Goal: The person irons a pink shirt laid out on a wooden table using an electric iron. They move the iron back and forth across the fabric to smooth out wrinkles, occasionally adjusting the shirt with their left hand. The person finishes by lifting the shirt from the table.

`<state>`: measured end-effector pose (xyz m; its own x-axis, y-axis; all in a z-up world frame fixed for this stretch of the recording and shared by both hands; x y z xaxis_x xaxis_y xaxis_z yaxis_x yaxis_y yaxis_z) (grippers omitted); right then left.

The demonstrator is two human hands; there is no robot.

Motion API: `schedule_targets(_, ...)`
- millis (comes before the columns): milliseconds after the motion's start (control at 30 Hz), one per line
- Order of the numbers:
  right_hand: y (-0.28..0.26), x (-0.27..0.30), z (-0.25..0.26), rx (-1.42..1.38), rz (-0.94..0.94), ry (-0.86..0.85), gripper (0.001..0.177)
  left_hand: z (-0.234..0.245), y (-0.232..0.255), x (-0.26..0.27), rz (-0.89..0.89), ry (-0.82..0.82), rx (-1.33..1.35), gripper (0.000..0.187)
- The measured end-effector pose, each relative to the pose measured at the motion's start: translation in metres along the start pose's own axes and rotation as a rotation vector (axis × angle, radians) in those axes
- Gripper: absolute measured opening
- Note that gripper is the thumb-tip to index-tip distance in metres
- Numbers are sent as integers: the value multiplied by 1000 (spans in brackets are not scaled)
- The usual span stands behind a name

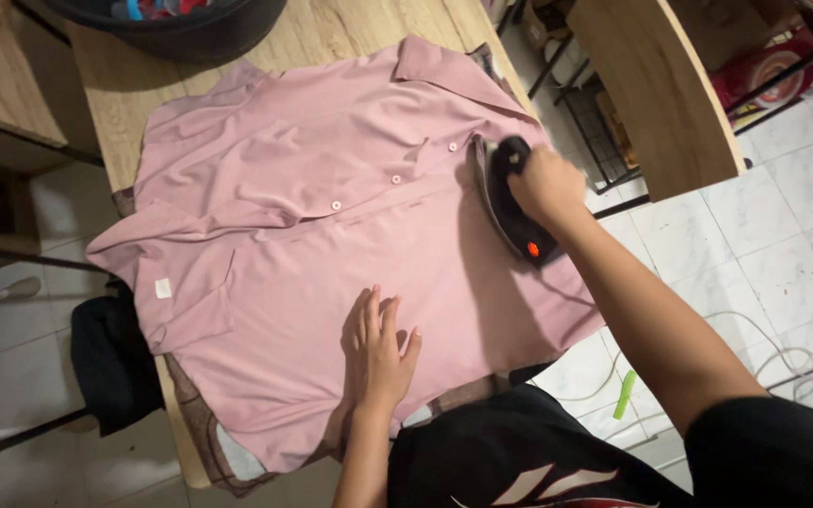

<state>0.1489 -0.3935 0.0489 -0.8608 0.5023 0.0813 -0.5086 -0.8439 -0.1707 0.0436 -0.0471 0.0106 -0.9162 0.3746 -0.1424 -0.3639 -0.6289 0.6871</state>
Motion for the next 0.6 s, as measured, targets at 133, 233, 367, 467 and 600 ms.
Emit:
schedule_targets(133,27,47,9,5,-79,-51,45,-4,4,-7,10,-34,-80,58)
schedule_targets(233,31,51,11,15,-84,-52,45,-8,7,-10,-3,-59,-92,58)
schedule_targets(367,19,12,5,7,-47,-9,42,-13,9,-9,-16,-65,-29,60)
schedule_targets(467,6,-30,3,-15,-32,14,41,-11,7,-6,-6,-62,-23,61)
schedule_targets(600,2,-57,1,-32,-81,4,47,-8,7,1,18,-40,-29,60)
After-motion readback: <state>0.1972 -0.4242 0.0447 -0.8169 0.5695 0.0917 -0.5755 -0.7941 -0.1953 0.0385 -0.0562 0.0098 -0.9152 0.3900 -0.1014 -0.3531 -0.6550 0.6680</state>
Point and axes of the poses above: each hand's wrist, its own x-axis away from the middle knuckle, its own z-axis out of the back of the hand, y = z × x, the point moved 6 cm from there along -x, towards the middle knuckle, and after that the axes turned 1 degree about x, right-handed, at the moved point
